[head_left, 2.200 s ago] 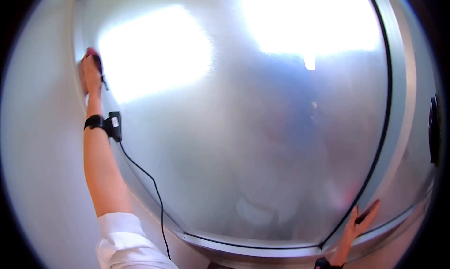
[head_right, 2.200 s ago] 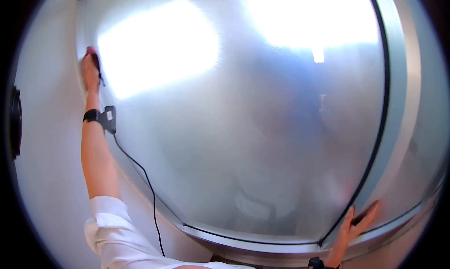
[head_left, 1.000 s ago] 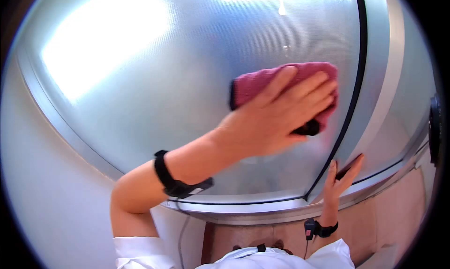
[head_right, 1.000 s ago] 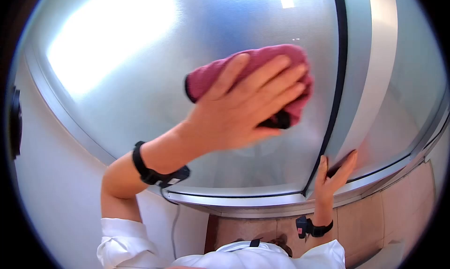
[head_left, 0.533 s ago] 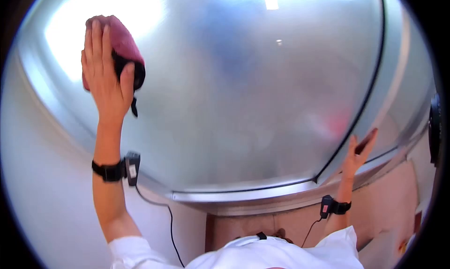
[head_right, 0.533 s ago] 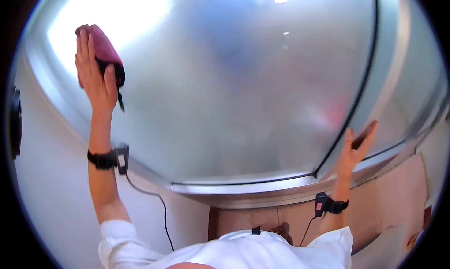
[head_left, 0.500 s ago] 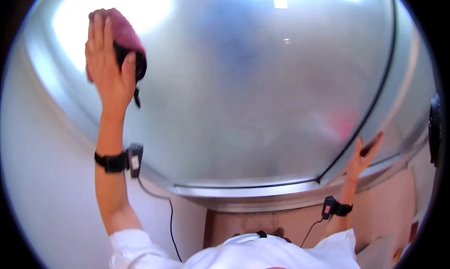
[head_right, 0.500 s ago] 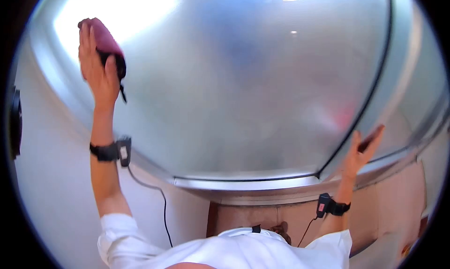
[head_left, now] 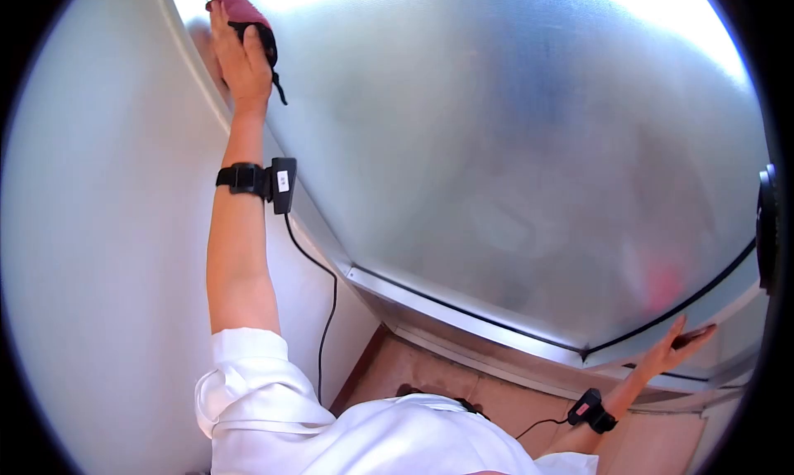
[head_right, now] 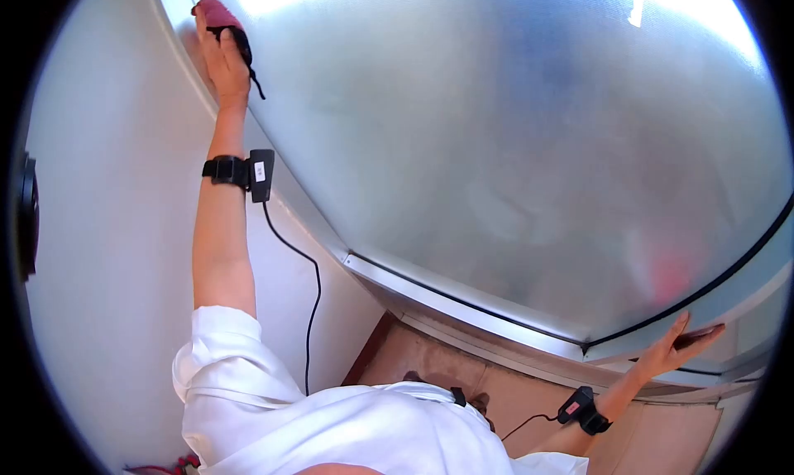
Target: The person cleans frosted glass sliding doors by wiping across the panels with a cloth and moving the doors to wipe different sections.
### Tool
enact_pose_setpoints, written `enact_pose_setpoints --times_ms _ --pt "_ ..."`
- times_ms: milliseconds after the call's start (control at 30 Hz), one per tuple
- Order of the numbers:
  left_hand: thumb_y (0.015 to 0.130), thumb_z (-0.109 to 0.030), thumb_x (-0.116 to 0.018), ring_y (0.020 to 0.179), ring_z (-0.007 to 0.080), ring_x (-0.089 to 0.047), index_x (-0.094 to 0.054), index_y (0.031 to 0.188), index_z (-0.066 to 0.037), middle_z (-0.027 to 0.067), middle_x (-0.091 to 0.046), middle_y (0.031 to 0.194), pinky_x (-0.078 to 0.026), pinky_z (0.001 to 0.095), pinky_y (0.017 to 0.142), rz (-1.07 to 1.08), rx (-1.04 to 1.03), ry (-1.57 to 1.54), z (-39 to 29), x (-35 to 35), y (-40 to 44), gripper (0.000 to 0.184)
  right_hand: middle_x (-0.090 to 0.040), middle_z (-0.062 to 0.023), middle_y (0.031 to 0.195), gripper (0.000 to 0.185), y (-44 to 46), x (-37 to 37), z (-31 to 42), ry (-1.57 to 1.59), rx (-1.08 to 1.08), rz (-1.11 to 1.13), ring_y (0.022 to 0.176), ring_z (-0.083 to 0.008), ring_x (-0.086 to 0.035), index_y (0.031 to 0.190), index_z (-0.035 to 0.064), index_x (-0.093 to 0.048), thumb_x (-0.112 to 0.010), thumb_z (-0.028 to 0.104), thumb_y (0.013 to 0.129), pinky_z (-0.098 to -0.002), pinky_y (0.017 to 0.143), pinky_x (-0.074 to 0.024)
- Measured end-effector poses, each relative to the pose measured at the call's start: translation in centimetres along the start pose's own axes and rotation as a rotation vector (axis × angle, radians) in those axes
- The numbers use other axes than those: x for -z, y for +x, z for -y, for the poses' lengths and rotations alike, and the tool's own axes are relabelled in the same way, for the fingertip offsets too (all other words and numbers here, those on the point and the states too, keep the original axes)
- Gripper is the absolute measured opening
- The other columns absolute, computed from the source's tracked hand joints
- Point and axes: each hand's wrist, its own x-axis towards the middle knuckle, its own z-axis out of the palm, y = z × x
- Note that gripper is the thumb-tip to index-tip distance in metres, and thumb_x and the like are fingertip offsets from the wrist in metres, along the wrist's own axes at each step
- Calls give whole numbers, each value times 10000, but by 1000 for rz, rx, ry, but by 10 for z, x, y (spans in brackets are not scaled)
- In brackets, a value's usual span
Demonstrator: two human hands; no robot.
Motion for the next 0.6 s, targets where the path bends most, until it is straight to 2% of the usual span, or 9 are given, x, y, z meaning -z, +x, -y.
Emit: enact_pose_setpoints --times_ms 100,167,233,333,400,500,567,600 --pt "999 -323 -347 1392 385 -215 -245 1420 89 262 -251 1489 -143 421 1143 -41 104 39 3 -3 -16 597 -237 -188 1513 671 3 -2 9 8 11 21 1385 -306 -273 1468 19 -210 -592 151 932 -404 1120 -278" --pt "999 -304 -355 1398 391 -195 -241 1414 105 273 -225 1495 -131 425 1145 -67 330 -21 -20 -6 -43 594 -254 -188 1505 675 2 -5 21 42 -55 24 1384 -301 -278 1465 20 -219 -601 160 927 -409 1121 -279" --pt "999 -280 -364 1403 392 -179 -236 1417 104 266 -209 1503 -114 425 1149 -86 453 -32 -49 -8 -75 582 -265 -193 1498 674 0 -5 13 44 -31 9 1379 -296 -288 1463 19 -225 -603 171 927 -409 1120 -280" --pt "996 -247 -367 1417 385 -134 -181 1432 104 264 -160 1517 -97 425 1151 -8 539 -9 -114 -4 -122 590 -266 -192 1497 674 2 -3 3 -19 -6 17 1372 -283 -297 1461 9 -222 -605 152 925 -405 1120 -283" --pt "984 -241 -386 1420 398 -102 -139 1437 107 267 -122 1523 -87 437 1148 64 585 -54 -161 -4 -160 622 -255 -192 1502 672 2 -1 -1 22 90 35 1376 -276 -289 1459 -8 -216 -602 120 924 -388 1124 -265" --pt "961 -256 -423 1417 427 -74 -92 1437 111 282 -77 1524 -69 458 1143 116 600 -241 -203 -7 -221 687 -214 -190 1520 679 1 -8 28 6 -28 -21 1403 -275 -226 1465 -25 -182 -584 86 930 -369 1137 -181" --pt "961 -270 -415 1416 436 -66 -76 1436 115 295 -58 1520 -69 464 1142 172 535 -303 -227 -8 -233 699 -198 -187 1527 690 0 -10 32 -17 -33 -48 1413 -268 -200 1468 -24 -171 -586 83 928 -368 1139 -167" --pt "961 -316 -421 1413 448 -62 -79 1436 116 298 -59 1519 -72 482 1138 191 532 -226 -232 -9 -230 728 -196 -188 1528 690 0 -10 36 -15 -49 -46 1415 -266 -197 1467 -23 -173 -588 82 926 -365 1138 -167"
